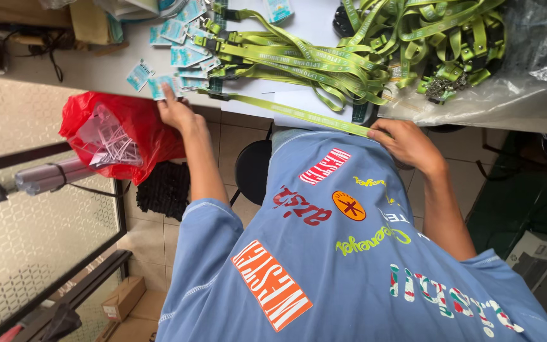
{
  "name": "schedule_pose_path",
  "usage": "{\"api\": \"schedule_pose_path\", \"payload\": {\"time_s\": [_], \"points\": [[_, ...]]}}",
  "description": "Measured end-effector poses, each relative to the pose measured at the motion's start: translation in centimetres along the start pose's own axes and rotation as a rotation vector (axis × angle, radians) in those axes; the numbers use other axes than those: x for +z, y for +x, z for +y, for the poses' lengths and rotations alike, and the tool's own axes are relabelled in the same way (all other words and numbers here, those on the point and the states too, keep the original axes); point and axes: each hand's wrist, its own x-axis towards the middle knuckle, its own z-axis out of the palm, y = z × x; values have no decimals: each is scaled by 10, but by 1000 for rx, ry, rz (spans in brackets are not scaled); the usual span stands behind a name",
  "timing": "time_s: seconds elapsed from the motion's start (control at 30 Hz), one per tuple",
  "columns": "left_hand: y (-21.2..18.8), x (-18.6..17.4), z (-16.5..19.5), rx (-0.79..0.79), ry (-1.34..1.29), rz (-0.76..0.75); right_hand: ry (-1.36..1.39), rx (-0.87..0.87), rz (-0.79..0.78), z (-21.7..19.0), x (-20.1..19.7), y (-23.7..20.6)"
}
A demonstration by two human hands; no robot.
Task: The person sits at a workbench and attaches small card holders to green printed lanyard straps, threading each strap end through a holder clip. They gather finished lanyards into a bundle and set the bundle aside on the table.
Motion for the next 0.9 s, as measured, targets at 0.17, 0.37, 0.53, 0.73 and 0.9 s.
{"api": "schedule_pose_path", "payload": {"time_s": [0.17,0.37,0.53,0.73,0.9], "points": [[48,17,17,139,13,-78,60,183,-12,-4,19,32],[97,39,18,257,245,163,237,188,107,26,72,96],[45,47,-45,300,904,-257,141,141,196,44,110,116],[-105,16,-107,170,830,-1191,55,38,237,32,122,124],[-138,10,-124,-169,939,-1214,0,328,67,8,136,121]]}}
